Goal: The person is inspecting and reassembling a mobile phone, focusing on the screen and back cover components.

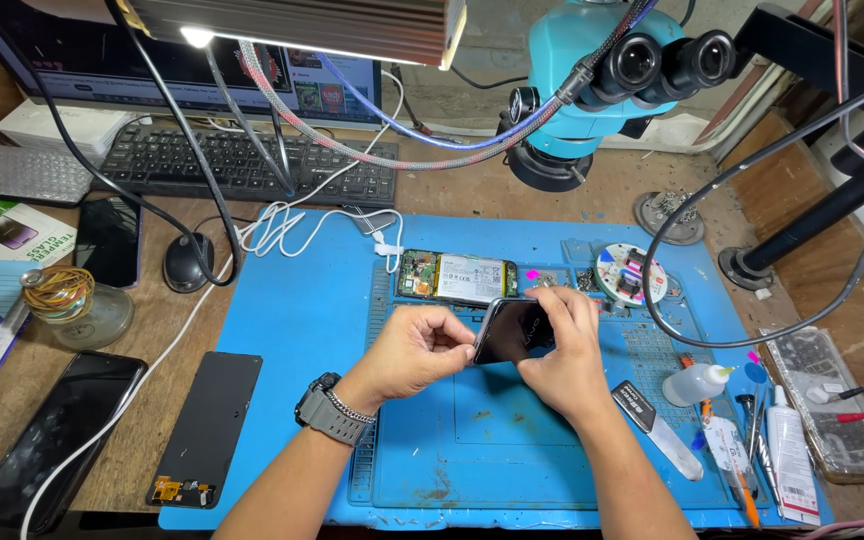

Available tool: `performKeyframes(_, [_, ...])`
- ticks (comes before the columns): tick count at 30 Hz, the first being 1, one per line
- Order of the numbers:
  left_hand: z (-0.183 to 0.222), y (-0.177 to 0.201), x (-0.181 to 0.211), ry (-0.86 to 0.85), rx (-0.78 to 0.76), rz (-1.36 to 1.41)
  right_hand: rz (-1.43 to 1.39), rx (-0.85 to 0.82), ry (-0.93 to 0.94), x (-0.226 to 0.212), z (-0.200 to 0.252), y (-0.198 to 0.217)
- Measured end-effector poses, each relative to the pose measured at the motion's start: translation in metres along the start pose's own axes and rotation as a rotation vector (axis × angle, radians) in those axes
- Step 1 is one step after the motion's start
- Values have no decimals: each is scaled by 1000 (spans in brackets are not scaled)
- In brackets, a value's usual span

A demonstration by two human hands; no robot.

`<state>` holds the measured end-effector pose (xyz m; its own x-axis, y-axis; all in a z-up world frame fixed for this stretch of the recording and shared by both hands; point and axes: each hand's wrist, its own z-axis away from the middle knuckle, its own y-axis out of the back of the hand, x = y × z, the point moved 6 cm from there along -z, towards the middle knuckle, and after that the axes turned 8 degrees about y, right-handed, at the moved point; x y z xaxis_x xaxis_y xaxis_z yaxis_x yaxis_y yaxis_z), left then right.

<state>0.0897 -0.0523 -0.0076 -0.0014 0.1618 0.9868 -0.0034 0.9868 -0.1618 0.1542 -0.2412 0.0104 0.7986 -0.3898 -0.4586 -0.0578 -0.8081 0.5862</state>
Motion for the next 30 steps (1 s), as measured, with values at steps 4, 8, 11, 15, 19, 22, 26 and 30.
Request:
performKeyframes(4, [1,-1,6,-4,24,-32,8,-4,0,2,1,-1])
performKeyframes(8, [-1,0,0,-37,61,-9,54,12,33,-4,-1,1])
performKeyframes(11, [-3,2,-2,-53,85,20,57,3,25,-2,1,-1])
performKeyframes(15, [-2,2,-6,-70,100,34,59,11,19,5,5,-5])
performKeyframes(19, [2,2,2,-102,125,-4,76,-3,33,-4,2,-4])
performKeyframes(22, [6,-2,16,-137,58,-38,79,-28,23,-6,2,-5])
performKeyframes(26, [11,-5,40,-243,30,-193,53,-72,52,-10,1,-9])
performKeyframes(30, [11,1,40,-310,77,-209,80,-129,88,-10,4,-12])
